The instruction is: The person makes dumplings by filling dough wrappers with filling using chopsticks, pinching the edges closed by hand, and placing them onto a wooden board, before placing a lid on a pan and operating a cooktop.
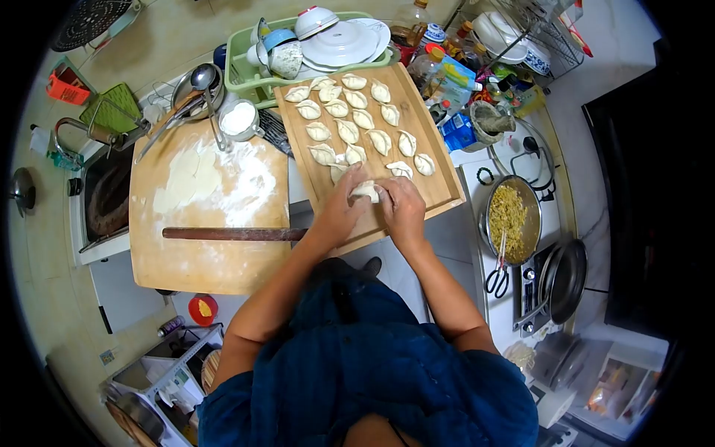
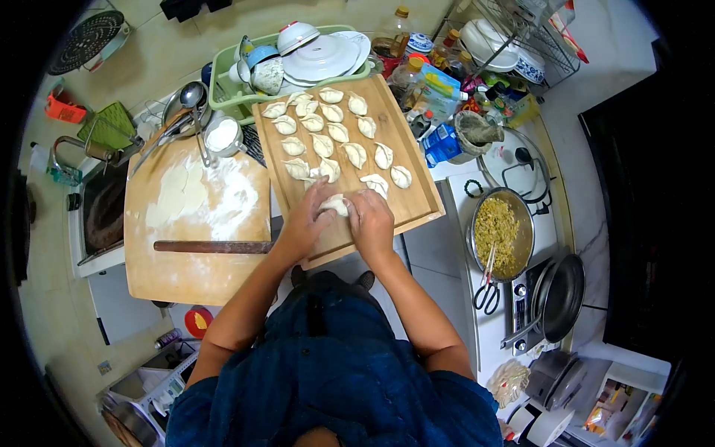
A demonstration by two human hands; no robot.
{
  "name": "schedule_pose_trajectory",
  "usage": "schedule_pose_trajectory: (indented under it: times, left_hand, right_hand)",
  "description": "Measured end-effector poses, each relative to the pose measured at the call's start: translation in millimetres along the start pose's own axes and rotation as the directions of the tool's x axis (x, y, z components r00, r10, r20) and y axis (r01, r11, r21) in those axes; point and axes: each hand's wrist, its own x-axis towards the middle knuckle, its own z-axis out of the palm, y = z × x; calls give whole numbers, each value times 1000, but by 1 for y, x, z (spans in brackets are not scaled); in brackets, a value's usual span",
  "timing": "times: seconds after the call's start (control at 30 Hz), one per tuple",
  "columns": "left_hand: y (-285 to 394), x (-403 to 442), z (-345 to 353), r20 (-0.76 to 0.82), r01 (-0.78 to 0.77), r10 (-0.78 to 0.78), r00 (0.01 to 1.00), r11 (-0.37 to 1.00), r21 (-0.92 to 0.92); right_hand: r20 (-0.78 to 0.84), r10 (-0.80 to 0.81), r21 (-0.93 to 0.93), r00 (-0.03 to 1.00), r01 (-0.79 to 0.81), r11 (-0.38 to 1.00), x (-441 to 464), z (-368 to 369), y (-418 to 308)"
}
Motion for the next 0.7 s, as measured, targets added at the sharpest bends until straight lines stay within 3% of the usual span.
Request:
schedule_pose_trajectory:
  times: [0.2,0.33,0.53,0.7]
  left_hand:
    - [19,-10,-75,-277,76,-40,960,989,124]
    - [7,-27,-145,-536,151,-169,827,985,-77]
    - [-47,-61,-256,-774,226,-255,580,963,-149]
    - [-115,-85,-349,-904,462,-140,405,884,70]
  right_hand:
    - [129,73,-191,989,-47,980,4,16,15]
    - [144,66,-224,987,-33,974,9,7,4]
    - [203,40,-252,978,12,968,16,14,7]
    - [223,16,-239,975,38,970,13,24,3]
